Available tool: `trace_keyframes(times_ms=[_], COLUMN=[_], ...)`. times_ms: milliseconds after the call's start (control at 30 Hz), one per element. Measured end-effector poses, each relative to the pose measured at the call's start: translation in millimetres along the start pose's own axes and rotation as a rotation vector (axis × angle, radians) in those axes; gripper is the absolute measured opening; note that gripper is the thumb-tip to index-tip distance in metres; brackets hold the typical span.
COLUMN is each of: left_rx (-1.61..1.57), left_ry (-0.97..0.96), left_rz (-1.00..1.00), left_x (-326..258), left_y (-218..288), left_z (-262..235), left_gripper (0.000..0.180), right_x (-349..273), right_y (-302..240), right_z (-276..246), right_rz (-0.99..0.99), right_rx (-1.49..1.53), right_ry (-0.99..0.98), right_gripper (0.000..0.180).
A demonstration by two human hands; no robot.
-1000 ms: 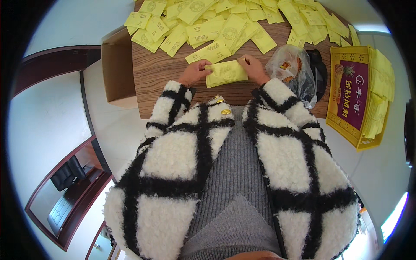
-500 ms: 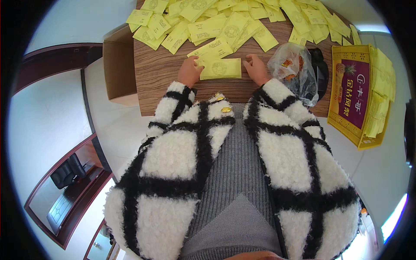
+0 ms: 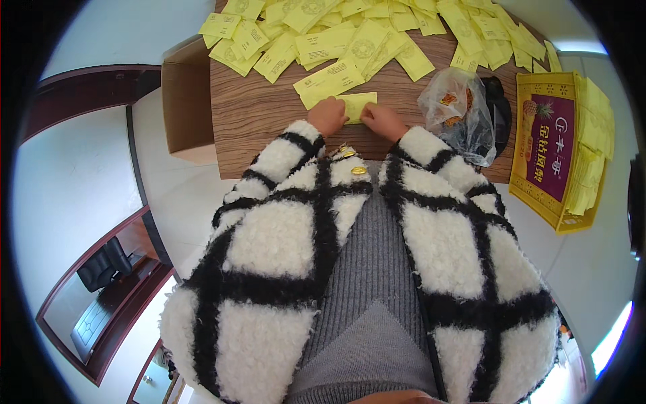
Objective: Folding and stacking yellow paper products at a workbench.
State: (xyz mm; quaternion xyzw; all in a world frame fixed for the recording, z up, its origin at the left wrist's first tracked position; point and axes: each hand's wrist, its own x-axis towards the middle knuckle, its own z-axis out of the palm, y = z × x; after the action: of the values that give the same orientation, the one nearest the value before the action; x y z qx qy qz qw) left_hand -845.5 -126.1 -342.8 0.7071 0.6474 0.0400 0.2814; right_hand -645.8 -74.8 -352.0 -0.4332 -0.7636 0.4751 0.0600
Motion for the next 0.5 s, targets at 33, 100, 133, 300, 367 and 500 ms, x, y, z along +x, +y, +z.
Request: trace_keyframes(times_ms=[33,100,133,300,367,500], left_rx=[-0.002,-0.01,-0.01,-0.341,-0.217,0.127], left_ry=[-0.004,-0.026,-0.028,-0.025,0.181,0.5], left_rz=[0.002,0.032,0.035,-0.121,-0.097,-0.132], left_x=[-0.5,-1.4,-2.1,-5.7,-1.6,5.3], left_y=[-0.2,-0.4,0.1,-23.0,-31.2,-33.4], left_z=[3.8,8.3,7.9,-5.4,-15.0,-39.0], left_gripper=[0.024,0.024,0.024,0.022,0.027,0.045], right_x=[-3.5,-8.4,-11.3,-15.4,-19.5,-24.2], right_y=[3.1,8.4,10.0,1.6,12.1,18.2], right_z=[1.6,0.1,-1.7,-15.6,-22.7,-28.6], right_rz=[0.052,0.113,0.171,0.155,0.161,0.191], right_rx=[-0.1,-0.156,-0.212,-0.258,-0.306,-0.338], right_ry=[-0.074,-0.082,-0.089,-0.117,-0.13,-0.14], right_gripper=[0.022,0.023,0.024,0.027,0.028,0.034])
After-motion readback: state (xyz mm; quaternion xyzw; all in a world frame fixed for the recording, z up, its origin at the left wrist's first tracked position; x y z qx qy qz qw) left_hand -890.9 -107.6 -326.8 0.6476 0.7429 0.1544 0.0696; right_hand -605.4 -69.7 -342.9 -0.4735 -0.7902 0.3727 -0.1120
